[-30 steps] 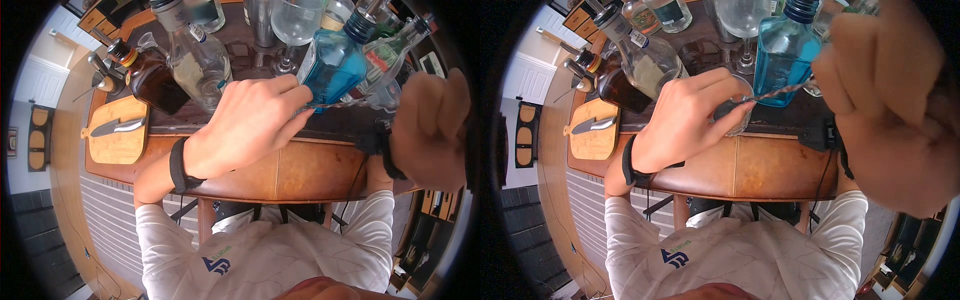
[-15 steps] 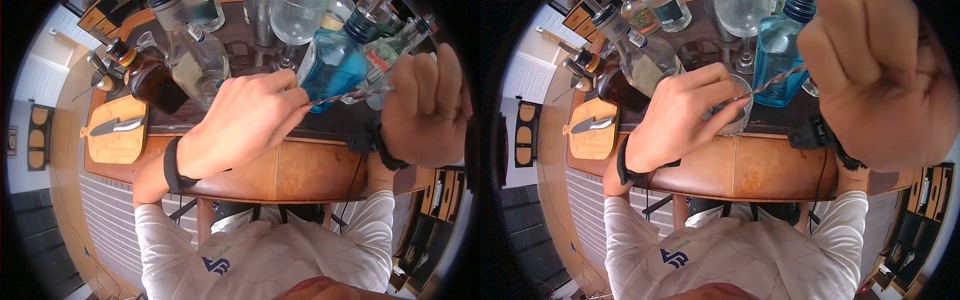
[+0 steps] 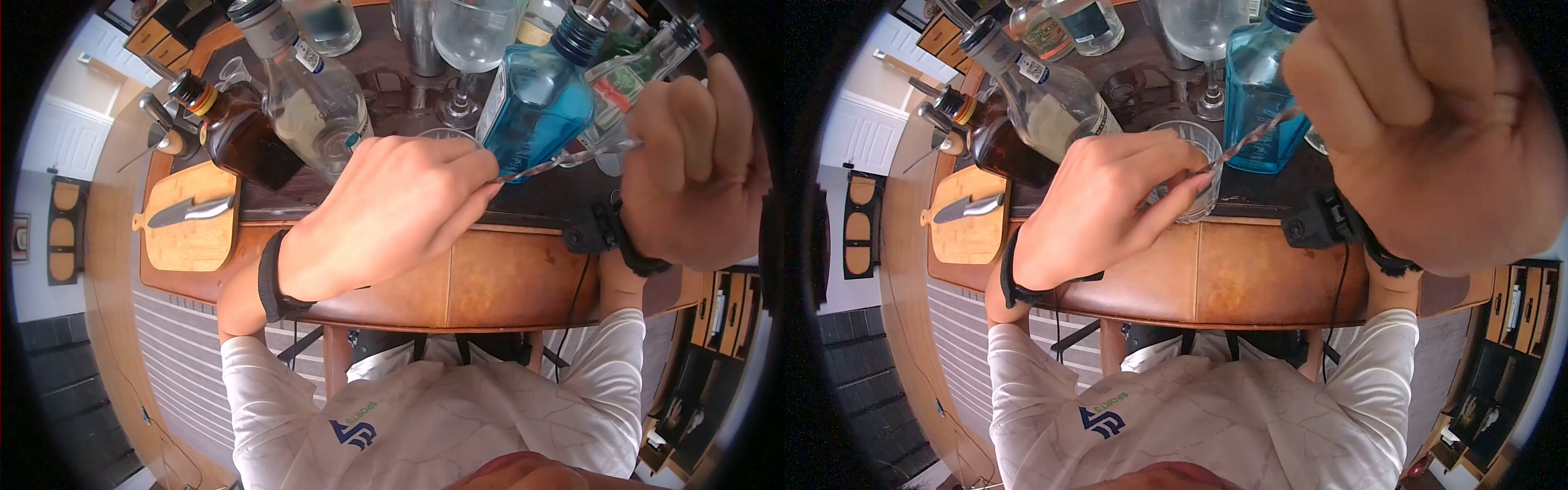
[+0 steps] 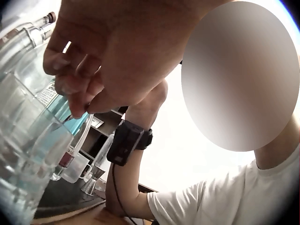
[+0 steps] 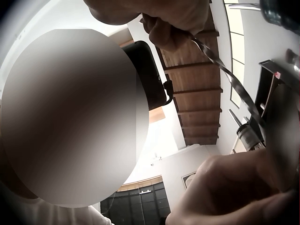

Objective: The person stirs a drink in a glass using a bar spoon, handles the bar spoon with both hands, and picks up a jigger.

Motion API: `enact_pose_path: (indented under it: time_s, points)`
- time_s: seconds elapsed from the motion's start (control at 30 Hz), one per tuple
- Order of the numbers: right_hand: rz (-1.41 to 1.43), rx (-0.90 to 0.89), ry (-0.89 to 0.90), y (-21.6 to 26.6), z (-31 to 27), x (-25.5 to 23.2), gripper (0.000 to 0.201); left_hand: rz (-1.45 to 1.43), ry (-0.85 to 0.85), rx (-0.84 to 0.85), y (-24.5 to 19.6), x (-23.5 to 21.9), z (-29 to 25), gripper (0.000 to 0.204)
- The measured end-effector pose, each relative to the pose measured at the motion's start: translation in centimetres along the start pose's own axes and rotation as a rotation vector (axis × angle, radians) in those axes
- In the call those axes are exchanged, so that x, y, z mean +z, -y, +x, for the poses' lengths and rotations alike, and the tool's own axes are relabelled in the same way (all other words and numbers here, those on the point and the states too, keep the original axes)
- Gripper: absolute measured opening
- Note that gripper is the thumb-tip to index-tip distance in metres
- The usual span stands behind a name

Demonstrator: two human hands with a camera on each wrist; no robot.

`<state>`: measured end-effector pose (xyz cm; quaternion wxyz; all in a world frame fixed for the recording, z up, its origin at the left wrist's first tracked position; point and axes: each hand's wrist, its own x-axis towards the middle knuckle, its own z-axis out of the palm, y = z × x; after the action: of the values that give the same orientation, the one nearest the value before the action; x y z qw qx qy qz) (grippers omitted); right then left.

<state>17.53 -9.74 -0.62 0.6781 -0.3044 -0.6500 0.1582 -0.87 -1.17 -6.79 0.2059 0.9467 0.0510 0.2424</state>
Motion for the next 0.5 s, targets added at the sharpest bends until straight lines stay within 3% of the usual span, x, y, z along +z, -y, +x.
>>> enact_pose_path:
  time_s: [0.5]
  points:
    - [-0.027, 0.008, -0.012, 0.86, -0.52, 0.51, 0.032, -0.116, 0.023, 0.040, -0.12, 0.33, -0.13, 0.008]
